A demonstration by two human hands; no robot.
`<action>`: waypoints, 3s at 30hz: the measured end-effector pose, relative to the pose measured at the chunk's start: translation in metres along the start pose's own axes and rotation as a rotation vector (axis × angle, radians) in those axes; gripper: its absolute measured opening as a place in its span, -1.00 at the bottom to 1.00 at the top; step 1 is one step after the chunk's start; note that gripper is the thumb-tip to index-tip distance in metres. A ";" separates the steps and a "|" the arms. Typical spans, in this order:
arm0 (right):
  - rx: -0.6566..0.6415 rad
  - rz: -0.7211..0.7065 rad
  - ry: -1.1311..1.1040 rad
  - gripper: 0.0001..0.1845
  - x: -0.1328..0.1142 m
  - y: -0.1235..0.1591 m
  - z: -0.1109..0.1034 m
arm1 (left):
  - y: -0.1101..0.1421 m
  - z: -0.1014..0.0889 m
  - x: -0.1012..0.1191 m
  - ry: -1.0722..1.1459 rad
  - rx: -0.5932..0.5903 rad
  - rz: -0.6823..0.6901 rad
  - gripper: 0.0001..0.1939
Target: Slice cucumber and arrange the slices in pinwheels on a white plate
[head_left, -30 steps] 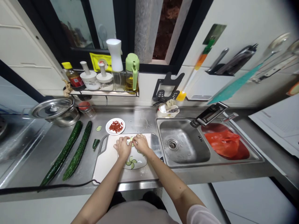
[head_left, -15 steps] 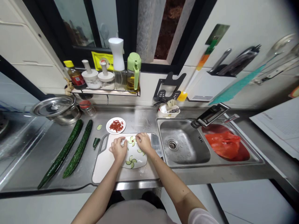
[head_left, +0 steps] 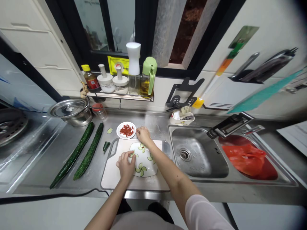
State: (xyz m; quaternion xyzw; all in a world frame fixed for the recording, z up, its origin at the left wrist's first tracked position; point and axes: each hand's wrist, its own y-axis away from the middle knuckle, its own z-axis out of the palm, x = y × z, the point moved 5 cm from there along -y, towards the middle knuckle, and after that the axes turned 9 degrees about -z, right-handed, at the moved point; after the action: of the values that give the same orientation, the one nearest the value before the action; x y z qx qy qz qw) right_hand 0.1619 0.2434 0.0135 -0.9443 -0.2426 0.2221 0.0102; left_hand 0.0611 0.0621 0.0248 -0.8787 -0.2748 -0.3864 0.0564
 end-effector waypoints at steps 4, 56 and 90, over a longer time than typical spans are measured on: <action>-0.057 0.033 0.054 -0.76 -0.002 -0.028 0.008 | 0.001 -0.001 -0.002 -0.001 -0.023 -0.014 -0.81; 0.249 0.222 -1.095 -0.83 -0.032 0.078 -0.012 | -0.031 0.005 0.012 0.387 0.001 0.019 -0.70; 0.283 0.128 -0.420 -0.86 0.024 0.152 -0.053 | -0.003 0.029 0.033 0.061 -0.192 0.096 -0.79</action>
State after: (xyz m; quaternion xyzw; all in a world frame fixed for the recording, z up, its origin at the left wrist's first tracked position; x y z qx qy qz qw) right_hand 0.2721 0.1253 0.0322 -0.8800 -0.1456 0.4454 0.0773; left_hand 0.0967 0.0886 0.0275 -0.8800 -0.1924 -0.4343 -0.0015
